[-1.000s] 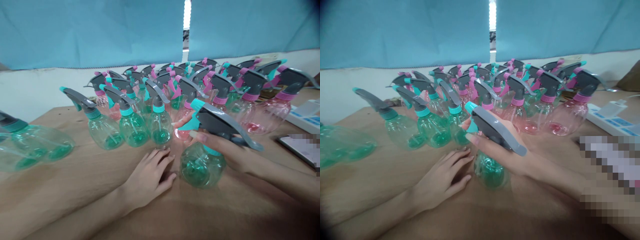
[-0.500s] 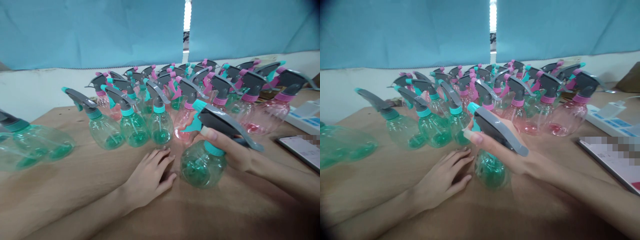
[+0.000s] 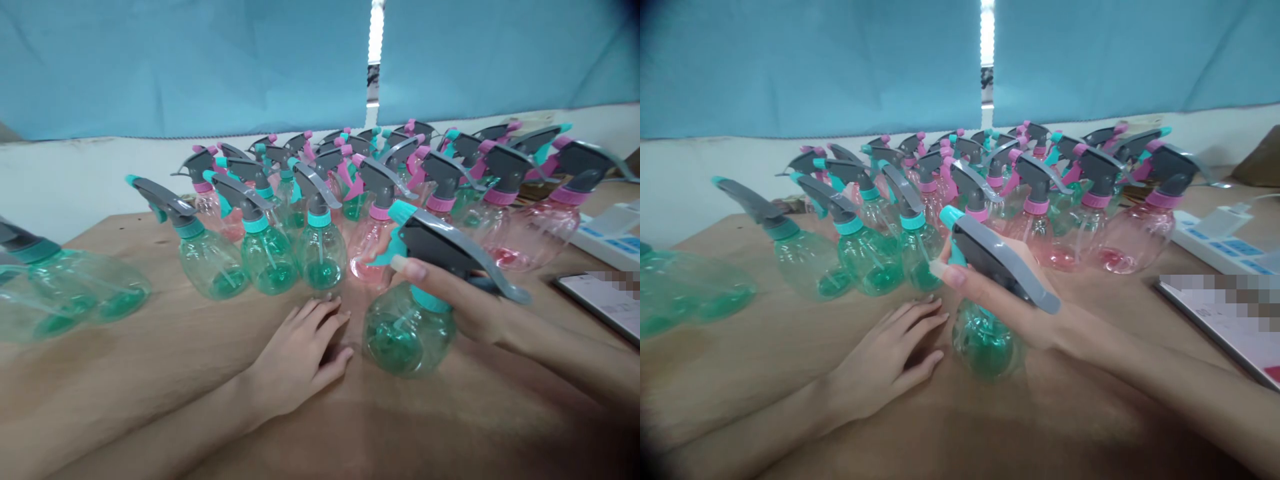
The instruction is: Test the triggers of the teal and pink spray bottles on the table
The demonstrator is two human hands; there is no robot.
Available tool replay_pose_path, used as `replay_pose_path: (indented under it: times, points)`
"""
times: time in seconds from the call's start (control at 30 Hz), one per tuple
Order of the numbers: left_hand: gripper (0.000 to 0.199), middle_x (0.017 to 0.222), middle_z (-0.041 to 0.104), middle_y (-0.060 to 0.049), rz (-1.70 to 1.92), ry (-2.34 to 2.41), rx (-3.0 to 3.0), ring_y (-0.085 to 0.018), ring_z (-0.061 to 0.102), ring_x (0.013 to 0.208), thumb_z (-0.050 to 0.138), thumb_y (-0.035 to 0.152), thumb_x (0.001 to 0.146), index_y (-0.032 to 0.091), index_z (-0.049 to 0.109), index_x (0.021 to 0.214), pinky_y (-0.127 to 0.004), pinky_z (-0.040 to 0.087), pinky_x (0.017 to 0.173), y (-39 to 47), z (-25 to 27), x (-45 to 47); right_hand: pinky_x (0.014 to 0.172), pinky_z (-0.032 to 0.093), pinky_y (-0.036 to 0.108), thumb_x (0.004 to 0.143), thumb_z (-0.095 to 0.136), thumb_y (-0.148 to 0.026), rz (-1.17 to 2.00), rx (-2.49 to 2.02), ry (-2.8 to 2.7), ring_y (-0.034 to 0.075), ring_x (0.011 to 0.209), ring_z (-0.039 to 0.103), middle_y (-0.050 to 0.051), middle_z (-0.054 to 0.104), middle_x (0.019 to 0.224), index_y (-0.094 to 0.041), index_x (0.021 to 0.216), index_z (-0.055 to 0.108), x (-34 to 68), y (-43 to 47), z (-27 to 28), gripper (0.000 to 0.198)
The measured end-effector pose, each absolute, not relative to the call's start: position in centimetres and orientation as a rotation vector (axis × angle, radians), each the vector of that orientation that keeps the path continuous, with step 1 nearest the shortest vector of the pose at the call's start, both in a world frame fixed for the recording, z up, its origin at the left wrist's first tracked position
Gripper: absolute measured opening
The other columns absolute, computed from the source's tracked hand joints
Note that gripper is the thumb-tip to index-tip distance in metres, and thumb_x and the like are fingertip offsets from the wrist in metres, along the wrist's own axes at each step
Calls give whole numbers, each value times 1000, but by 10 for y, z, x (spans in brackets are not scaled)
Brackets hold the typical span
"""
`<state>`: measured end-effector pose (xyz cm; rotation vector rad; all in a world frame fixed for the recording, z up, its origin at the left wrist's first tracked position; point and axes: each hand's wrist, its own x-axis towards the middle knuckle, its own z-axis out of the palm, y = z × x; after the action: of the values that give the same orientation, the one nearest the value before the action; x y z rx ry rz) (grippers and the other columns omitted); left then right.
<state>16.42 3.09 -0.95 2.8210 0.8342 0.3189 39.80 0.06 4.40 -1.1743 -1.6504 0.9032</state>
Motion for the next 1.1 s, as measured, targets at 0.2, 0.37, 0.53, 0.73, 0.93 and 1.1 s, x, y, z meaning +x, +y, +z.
replay_pose_path:
  times: [0.2,0.37,0.53,0.73,0.93,1.1]
  points:
    - [39,135,50,-13,308,841,2805,-28,44,125,53,32,93,15,51,128,-46,37,104,31,-6,166,92,48,37,90,53,-42,900,-1183,-1693,20,99,64,0,70,103,-30,100,69,391,-2,61,23]
    - [39,135,50,-14,298,838,2815,-28,43,125,53,31,93,12,52,127,-45,36,105,31,-6,165,93,48,43,86,56,-47,896,-1151,-1670,24,100,63,1,71,100,-33,104,68,390,0,60,26]
    - [40,136,49,-13,288,843,2818,-27,42,126,53,32,93,13,51,128,-44,35,105,30,-7,165,85,51,40,84,55,-53,883,-1080,-1636,23,92,65,1,71,96,-32,97,68,391,10,44,28]
    - [39,136,50,-13,297,835,2811,-27,42,126,53,32,93,14,51,128,-44,35,105,31,-7,166,88,49,39,84,55,-52,885,-1076,-1659,22,93,64,1,71,95,-29,97,69,391,10,47,29]
    - [39,136,50,-12,333,833,2791,-28,44,125,53,33,93,18,49,128,-46,37,103,31,-7,165,95,46,37,89,53,-42,906,-1050,-1676,20,102,63,-3,69,107,-34,106,67,396,9,42,23]
    - [39,135,51,-12,328,835,2800,-28,45,125,53,32,92,16,50,128,-46,37,104,30,-7,165,99,44,34,93,49,-33,995,-1025,-1664,17,108,61,-5,67,116,-35,109,66,398,10,35,23]
